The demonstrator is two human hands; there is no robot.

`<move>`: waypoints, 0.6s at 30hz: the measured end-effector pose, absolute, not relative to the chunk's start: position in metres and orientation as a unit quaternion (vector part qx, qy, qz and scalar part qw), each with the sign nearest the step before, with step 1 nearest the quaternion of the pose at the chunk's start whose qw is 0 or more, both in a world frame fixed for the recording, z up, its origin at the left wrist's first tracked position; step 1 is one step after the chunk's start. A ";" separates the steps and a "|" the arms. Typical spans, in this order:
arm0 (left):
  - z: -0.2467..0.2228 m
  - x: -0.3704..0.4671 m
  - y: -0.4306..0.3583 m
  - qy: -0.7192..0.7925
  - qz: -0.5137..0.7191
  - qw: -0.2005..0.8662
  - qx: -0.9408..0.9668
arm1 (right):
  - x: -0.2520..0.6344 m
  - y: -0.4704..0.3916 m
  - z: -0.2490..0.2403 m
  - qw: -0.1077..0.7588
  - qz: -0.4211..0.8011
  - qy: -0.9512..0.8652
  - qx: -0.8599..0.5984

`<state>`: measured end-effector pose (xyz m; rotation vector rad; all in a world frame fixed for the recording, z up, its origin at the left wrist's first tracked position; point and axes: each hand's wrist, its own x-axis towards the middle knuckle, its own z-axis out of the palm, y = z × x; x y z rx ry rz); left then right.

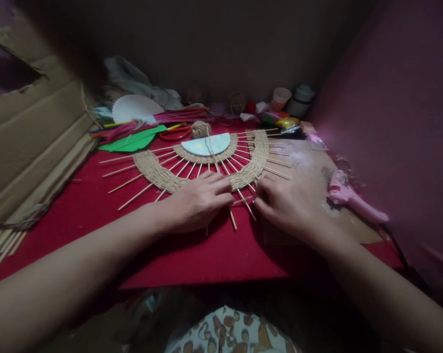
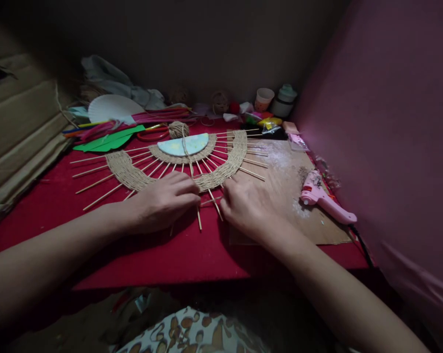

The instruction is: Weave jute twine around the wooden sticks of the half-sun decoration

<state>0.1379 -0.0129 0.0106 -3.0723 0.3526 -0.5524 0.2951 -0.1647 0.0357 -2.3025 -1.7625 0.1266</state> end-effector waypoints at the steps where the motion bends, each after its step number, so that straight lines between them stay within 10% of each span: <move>1: 0.013 0.136 -0.010 0.089 -0.183 -0.029 -0.979 | 0.300 -0.160 0.037 0.126 0.037 -0.595 -0.793; 18: 0.019 0.130 0.010 -0.047 -0.053 -0.150 -0.986 | 0.312 -0.157 0.014 0.325 0.014 -0.555 -0.765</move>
